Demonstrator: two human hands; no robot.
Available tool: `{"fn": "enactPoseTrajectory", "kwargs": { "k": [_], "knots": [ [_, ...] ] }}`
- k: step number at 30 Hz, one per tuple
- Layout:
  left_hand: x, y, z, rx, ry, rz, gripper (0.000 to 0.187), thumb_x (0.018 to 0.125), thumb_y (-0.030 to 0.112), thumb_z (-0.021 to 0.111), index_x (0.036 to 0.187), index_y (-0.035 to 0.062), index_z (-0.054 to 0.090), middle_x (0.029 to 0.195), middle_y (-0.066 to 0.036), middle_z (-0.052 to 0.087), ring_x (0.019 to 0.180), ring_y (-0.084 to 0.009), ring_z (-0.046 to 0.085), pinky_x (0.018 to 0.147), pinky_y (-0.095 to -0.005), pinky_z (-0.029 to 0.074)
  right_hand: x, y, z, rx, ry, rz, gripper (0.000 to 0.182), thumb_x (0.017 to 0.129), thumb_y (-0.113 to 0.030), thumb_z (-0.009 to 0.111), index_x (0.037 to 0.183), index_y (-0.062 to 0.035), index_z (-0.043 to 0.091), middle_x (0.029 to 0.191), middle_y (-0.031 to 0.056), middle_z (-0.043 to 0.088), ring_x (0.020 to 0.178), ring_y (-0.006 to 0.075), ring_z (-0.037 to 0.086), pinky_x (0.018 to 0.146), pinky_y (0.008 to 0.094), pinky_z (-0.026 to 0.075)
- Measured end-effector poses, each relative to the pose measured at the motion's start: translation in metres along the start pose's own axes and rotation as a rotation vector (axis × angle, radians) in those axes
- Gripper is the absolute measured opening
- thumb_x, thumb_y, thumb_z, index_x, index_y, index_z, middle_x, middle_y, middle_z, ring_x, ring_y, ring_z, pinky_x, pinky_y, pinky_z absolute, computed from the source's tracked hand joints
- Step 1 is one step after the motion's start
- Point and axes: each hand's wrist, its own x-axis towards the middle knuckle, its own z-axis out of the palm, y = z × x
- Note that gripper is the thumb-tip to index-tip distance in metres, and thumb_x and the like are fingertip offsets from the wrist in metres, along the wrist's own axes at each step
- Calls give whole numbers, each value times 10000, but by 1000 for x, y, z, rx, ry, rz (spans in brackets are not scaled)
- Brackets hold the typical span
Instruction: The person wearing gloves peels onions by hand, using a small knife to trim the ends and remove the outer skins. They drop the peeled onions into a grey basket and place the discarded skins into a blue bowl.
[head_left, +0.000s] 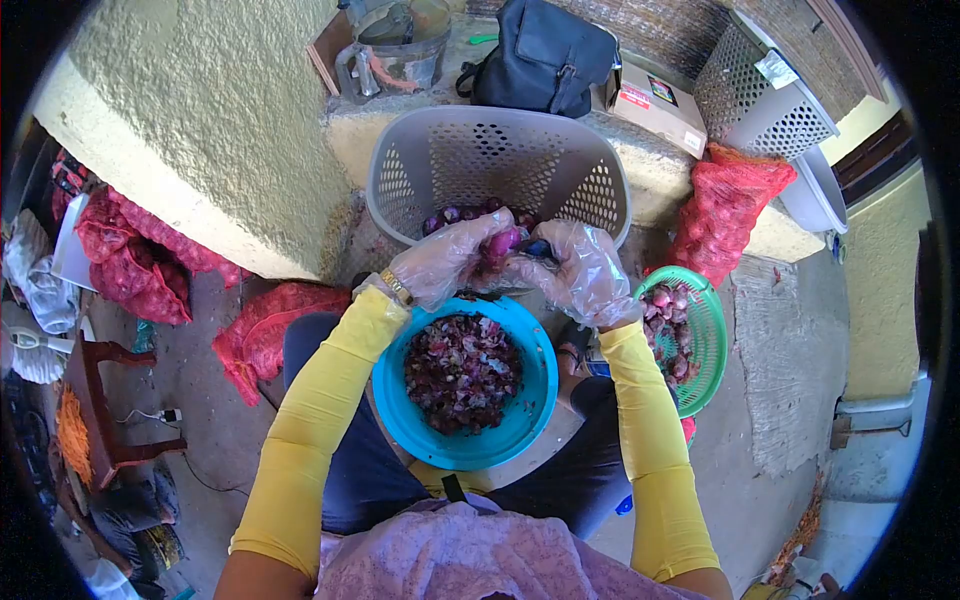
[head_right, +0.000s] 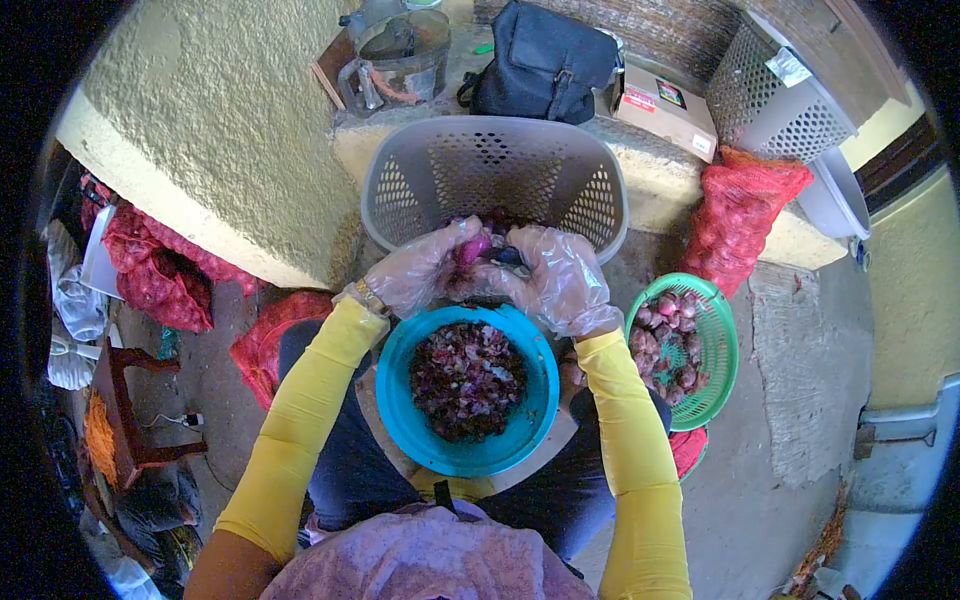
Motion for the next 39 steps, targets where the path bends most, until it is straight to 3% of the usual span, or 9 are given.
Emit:
{"fn": "enactPoseTrajectory", "kwargs": {
  "k": [4,13,16,19,22,24,39],
  "knots": [
    [1,-1,4,-52,25,17,306,1069,422,621,1146,129,665,950,-14,685,843,-152,656,769,-324,574,-4,2,3,-38,36,-10,516,823,-466,864,1046,-13,758,990,187,769,911,387,741,813,500,587],
    [3,-2,-8,9,-20,-9,323,1082,442,588,1135,131,660,992,2,684,856,-148,648,766,-308,568,7,-14,-11,19,-98,-5,404,900,-424,793,952,-26,744,860,204,722,821,428,705,740,509,558],
    [0,0,-2,11,-50,2,354,1089,459,567,1146,124,663,1000,-1,684,881,-144,652,777,-296,564,6,-12,-6,-42,-105,-74,424,907,-453,776,954,-33,750,850,201,724,812,423,706,736,516,556],
    [-3,5,9,1,12,8,371,1092,465,557,1149,114,663,1017,-16,692,915,-144,663,809,-295,569,6,-14,-9,-14,-41,-180,369,882,-378,826,891,-25,719,798,186,687,768,417,682,659,480,517],
    [1,2,2,-42,6,29,375,1089,460,570,1153,103,663,1049,-33,706,934,-149,676,853,-316,584,6,-15,-13,61,-59,-105,379,858,-373,855,901,-22,721,786,183,687,747,407,679,649,458,524],
    [4,-1,-3,-76,-35,54,374,1085,455,583,1155,97,663,1066,-39,713,935,-152,683,873,-332,593,6,-16,-15,43,-40,5,458,868,-483,813,930,-36,738,823,192,718,798,425,711,721,506,559],
    [0,-6,8,-257,-145,16,324,1065,414,629,1156,102,627,962,-46,680,788,-163,689,664,-287,614,3,-5,-8,108,54,-40,491,818,-470,860,952,-14,736,852,192,723,811,400,724,709,482,554]
  ]
}}
